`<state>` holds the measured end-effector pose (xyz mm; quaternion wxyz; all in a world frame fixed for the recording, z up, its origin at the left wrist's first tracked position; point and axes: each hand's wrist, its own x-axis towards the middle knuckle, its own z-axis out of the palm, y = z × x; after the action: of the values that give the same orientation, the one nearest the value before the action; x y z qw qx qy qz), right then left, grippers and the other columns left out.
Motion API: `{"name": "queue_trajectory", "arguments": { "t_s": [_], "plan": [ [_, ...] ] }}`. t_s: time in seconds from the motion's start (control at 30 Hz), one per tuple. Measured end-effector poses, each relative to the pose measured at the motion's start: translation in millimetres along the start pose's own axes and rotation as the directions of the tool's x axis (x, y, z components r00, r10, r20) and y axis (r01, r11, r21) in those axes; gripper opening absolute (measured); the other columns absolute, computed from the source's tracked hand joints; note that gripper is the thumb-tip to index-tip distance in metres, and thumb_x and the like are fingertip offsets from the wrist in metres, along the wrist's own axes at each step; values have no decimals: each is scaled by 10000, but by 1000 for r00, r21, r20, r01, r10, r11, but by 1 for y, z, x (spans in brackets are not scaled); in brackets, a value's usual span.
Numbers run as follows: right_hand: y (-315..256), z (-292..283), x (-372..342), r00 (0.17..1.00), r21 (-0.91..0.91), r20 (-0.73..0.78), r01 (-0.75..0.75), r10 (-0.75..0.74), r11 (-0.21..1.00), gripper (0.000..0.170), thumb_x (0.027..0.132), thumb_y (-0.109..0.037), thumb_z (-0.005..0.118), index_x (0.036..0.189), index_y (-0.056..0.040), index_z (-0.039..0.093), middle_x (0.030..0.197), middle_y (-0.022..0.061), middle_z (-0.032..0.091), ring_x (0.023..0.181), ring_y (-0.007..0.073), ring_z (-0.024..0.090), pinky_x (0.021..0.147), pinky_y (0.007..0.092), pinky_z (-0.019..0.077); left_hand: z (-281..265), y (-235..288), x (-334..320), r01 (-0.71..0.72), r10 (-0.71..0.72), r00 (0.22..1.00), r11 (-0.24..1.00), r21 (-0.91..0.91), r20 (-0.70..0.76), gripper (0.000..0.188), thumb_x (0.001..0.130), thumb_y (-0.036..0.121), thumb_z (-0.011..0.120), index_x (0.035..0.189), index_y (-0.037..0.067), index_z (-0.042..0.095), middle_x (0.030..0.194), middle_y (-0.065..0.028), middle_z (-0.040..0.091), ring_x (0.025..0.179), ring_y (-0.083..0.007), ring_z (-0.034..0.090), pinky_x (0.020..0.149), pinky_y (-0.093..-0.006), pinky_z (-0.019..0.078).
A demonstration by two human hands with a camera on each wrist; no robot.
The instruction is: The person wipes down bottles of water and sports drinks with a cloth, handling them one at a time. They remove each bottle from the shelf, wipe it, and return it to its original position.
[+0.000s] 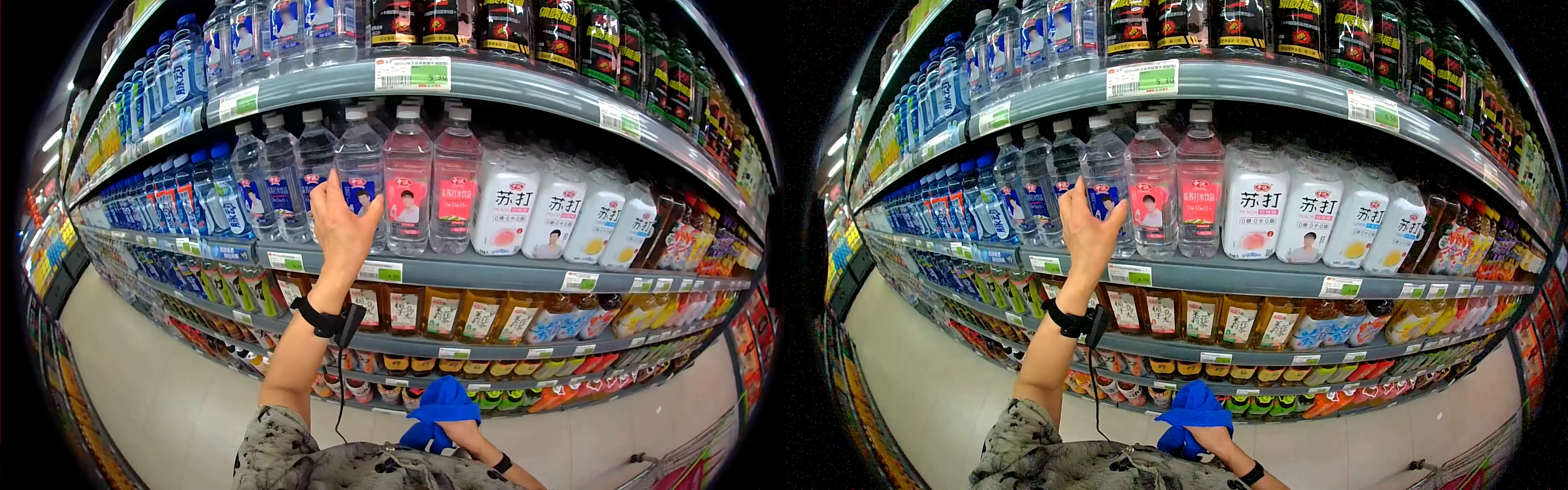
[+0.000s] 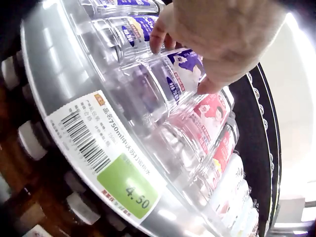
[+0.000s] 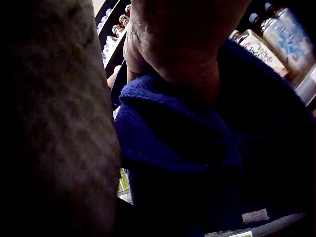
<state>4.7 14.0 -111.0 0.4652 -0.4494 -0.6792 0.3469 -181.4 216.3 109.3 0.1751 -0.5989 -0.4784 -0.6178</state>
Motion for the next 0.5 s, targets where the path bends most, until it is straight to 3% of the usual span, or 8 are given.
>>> {"name": "queue_trajectory", "arguments": {
  "t_s": [0.17, 0.23, 0.27, 0.37, 0.5],
  "plan": [
    [12, -1, -6, 999, 51, -26, 32, -30, 998, 177, 746, -114, 685, 878, -17, 619, 900, 94, 530, 832, 220, 524, 700, 342, 425, -2, -4, -3, -7, 6, 999, 1000, -12, -37, 689, 723, 287, 726, 1231, -61, 416, 1083, -171, 451, 1017, -308, 467, 862, -375, 401],
    [13, -5, -7, 999, -58, -19, 38, -39, 998, 164, 748, -107, 680, 877, -21, 626, 906, 94, 532, 832, 219, 528, 699, 342, 429, -9, -16, 7, -47, 44, 983, 999, -13, -176, 665, 718, 313, 725, 1202, -49, 448, 1068, -192, 458, 1000, -335, 461, 860, -407, 386],
    [13, -7, -8, 999, -164, -16, 45, -48, 985, 152, 751, -101, 675, 877, -25, 634, 912, 94, 534, 831, 218, 532, 697, 343, 432, -12, -24, 15, -70, 82, 968, 996, 61, -237, 638, 735, 331, 710, 1193, -33, 458, 1054, -196, 462, 1002, -338, 452, 871, -417, 369],
    [21, -12, -16, 1000, -127, 18, -4, 6, 992, 193, 757, -82, 665, 924, -9, 603, 935, 82, 543, 829, 191, 541, 701, 330, 447, -22, -36, 43, -41, 119, 952, 963, 267, -282, 626, 752, 380, 687, 1181, -33, 493, 1110, -191, 459, 1029, -331, 444, 892, -418, 357],
    [27, -12, -22, 1000, -43, -14, 12, -13, 999, 273, 767, -70, 655, 1004, 10, 544, 933, 66, 554, 838, 155, 542, 701, 304, 459, -29, -40, 68, -3, 82, 980, 918, 396, -183, 657, 733, 458, 668, 1169, -14, 527, 1113, -189, 462, 1029, -343, 443, 887, -437, 348]
  ]
}}
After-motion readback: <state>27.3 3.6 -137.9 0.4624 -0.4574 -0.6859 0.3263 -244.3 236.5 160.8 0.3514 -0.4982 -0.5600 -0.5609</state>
